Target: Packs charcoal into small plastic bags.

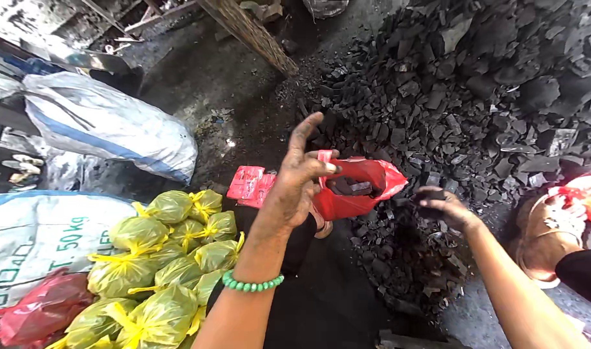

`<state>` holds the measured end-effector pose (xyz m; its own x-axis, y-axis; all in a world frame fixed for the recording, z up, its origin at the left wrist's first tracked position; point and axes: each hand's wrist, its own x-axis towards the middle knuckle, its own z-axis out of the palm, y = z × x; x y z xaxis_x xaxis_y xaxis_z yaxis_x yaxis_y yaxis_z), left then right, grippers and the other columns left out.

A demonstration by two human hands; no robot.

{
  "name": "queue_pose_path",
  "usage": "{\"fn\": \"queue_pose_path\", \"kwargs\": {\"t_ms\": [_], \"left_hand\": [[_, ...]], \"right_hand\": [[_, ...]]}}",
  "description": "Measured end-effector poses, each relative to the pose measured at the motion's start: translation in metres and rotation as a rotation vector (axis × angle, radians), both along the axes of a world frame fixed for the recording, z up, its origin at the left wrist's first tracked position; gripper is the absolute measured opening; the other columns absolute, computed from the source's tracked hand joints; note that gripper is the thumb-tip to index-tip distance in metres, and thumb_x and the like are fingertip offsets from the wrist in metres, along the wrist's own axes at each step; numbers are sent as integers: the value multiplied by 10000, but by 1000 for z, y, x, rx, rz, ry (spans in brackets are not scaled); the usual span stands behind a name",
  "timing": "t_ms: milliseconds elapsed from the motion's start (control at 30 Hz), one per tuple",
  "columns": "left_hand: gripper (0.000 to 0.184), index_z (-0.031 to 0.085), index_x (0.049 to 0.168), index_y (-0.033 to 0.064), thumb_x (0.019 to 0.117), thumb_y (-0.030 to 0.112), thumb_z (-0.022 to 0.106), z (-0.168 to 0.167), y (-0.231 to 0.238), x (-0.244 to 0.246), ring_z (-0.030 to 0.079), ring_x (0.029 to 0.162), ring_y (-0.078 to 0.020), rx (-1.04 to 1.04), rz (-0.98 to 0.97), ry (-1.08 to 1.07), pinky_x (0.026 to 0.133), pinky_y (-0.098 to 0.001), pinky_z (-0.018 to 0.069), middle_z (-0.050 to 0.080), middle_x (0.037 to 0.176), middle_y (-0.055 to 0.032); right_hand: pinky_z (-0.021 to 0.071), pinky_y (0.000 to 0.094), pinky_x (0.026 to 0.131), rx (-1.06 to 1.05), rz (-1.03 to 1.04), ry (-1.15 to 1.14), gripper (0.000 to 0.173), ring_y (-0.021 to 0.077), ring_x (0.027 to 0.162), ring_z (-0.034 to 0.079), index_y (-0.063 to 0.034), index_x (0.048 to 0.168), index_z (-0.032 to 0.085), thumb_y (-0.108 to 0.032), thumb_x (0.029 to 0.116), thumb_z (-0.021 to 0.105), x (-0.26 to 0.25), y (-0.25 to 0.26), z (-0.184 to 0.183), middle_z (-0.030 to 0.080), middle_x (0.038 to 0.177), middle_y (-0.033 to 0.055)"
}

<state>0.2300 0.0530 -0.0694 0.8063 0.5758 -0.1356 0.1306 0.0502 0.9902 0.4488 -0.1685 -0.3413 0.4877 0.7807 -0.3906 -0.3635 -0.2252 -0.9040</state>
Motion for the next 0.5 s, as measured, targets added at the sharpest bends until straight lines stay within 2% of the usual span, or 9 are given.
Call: {"fn": "queue_pose_path", "kwargs": {"t_ms": [100,167,233,267,333,367,433,467,500], "left_hand": [[843,280,1564,225,793,126,605,-12,-14,10,682,839,-103,2,-91,20,692,-263,579,676,1091,-34],[859,264,1579,197,793,115,599,-18,-23,15,669,825,-91,-4,-171,24,694,-252,567,665,1103,-50],[879,249,1594,194,791,109,595,-20,-30,20,659,837,-92,-21,-237,23,693,-242,552,649,1139,-77],[884,242,1602,196,794,113,593,-20,-33,21,655,855,-94,-30,-265,19,703,-238,545,642,1155,-86],[889,231,1604,201,795,121,592,-20,-37,24,658,889,-98,-71,-305,-11,739,-245,550,640,1152,-76],[888,224,1598,206,794,123,590,-20,-37,25,661,892,-89,-99,-313,-28,752,-242,553,647,1132,-59],[878,237,1591,235,795,125,591,-20,-38,25,674,902,-91,-156,-298,-45,740,-231,563,658,1127,-56],[871,241,1590,250,802,131,591,-20,-38,24,672,894,-90,-167,-282,-44,719,-225,564,651,1123,-53],[851,241,1589,257,819,143,586,-19,-38,24,664,876,-85,-167,-262,-40,698,-218,555,645,1121,-46]], "right_hand": [[630,335,606,441,-36,129,585,175,878,746,-249,1202,662,-468,701,870,16,2,57,748,1148,27],[638,314,667,759,58,132,444,162,957,739,-340,1184,712,-461,774,831,16,11,93,736,1193,2],[631,295,731,938,262,85,385,156,990,721,-349,1232,697,-412,857,761,12,26,118,712,1235,8],[624,288,721,880,330,23,376,134,950,721,-334,1216,694,-393,852,766,5,32,127,725,1198,-3],[610,313,663,499,395,-291,407,131,852,715,-198,1165,696,-259,775,795,-16,46,142,746,1072,21],[596,412,757,239,467,-554,466,200,941,696,-143,1214,700,-158,760,803,-29,56,148,722,1122,77],[439,740,956,-225,674,-897,512,476,1296,524,-190,1335,677,-71,851,790,-59,79,144,553,1419,238],[336,821,992,-370,755,-943,485,541,1402,397,-226,1388,649,-58,937,713,-70,86,141,463,1517,265],[302,832,1007,-430,814,-960,477,553,1444,334,-261,1419,624,-62,987,650,-74,88,141,405,1569,263]]}}
